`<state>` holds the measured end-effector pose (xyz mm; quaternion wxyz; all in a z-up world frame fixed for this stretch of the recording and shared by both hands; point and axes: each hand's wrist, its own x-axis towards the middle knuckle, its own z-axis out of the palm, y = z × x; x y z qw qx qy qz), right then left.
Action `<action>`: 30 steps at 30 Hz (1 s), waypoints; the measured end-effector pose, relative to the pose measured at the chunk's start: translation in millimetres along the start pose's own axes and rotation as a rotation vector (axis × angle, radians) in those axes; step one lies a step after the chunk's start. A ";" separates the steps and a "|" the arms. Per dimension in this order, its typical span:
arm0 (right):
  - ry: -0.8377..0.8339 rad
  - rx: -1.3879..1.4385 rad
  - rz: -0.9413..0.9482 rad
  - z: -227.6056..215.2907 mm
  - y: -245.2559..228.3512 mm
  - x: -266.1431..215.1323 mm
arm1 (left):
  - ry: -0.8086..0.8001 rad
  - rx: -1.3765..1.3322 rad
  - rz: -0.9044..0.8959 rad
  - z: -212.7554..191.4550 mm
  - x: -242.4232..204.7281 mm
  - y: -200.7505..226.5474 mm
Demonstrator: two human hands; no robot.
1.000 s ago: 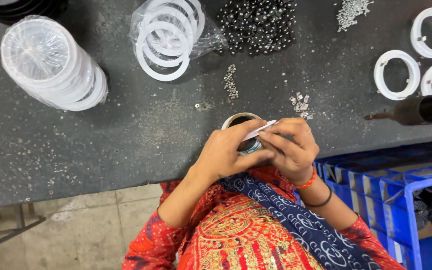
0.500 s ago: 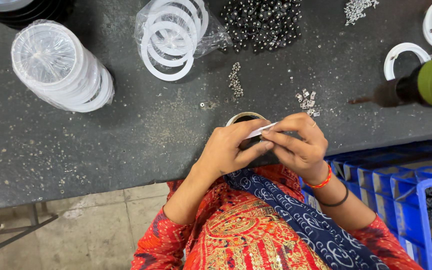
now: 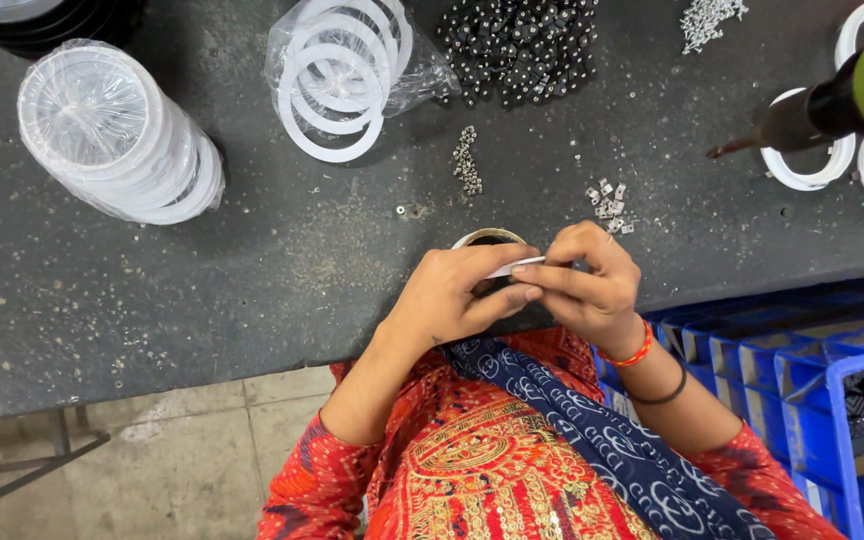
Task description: The person assembles white plastic rings by inserting small metal pieces into pre-drilled holes and securing them with a green power drill. They repeatedly pick up rings, align metal inserts, and tighten them in place on a workbench.
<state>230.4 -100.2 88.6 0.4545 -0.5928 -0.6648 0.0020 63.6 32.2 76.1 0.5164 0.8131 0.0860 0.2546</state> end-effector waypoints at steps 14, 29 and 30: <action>0.038 0.031 0.118 -5.6 -6.2 -15.2 | 0.027 0.073 0.011 9.7 -5.6 -9.9; -0.016 -0.035 0.189 -5.8 -27.2 0.8 | 0.058 0.062 0.029 11.2 -6.9 -11.8; -0.017 -0.031 0.209 -5.2 -28.4 0.2 | 0.054 0.063 0.031 11.1 -6.9 -12.0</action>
